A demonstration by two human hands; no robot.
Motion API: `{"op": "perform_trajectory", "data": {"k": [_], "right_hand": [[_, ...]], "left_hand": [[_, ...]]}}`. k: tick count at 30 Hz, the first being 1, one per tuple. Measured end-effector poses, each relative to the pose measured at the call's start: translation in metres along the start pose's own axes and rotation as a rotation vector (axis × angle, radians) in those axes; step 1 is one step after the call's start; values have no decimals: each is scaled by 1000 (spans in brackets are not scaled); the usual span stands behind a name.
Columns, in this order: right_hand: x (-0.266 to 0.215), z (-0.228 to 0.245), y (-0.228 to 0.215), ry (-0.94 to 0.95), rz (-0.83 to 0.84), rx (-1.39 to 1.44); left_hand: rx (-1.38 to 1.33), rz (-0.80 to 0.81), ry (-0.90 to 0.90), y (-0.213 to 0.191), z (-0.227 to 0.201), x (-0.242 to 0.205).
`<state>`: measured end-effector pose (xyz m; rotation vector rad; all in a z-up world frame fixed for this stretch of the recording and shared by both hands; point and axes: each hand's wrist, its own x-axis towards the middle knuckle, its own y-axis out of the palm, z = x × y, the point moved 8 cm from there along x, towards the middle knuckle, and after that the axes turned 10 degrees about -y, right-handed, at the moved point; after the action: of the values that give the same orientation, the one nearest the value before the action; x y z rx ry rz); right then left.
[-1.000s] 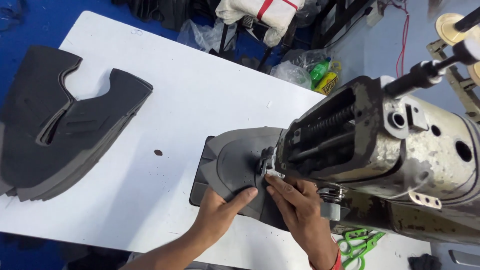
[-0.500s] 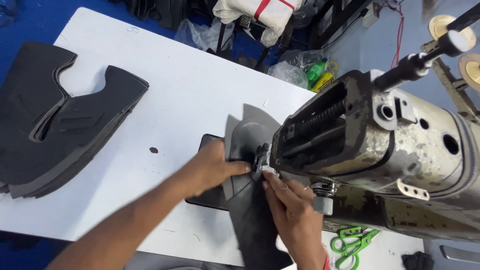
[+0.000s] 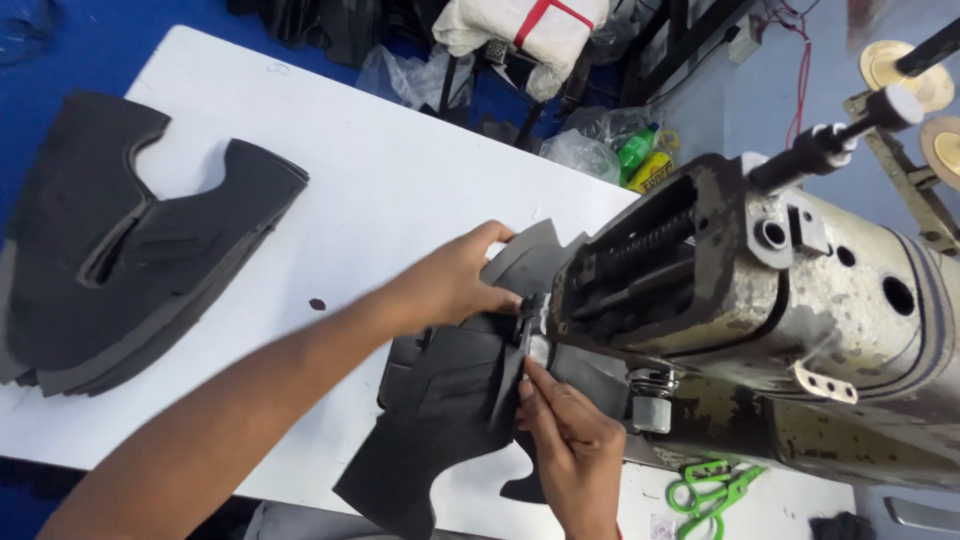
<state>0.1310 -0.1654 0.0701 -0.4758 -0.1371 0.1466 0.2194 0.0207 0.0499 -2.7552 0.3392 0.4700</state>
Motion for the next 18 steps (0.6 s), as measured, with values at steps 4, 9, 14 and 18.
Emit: {"op": "perform_trajectory", "data": {"k": [4,9,14,18], "right_hand": [[-1,-14,2,73,-15,118],[-5,-4,3,18,-15,75],[-8,-5,3,123,-29,4],[-17,-21,7,180,-93,195]], "left_hand": [[80,-70,-113,2,5,-58],[114,-105,-82,16,2,-80],[75,-111,-80,17,-11,-85],[31,-129,-82,16,-13,-88]]}}
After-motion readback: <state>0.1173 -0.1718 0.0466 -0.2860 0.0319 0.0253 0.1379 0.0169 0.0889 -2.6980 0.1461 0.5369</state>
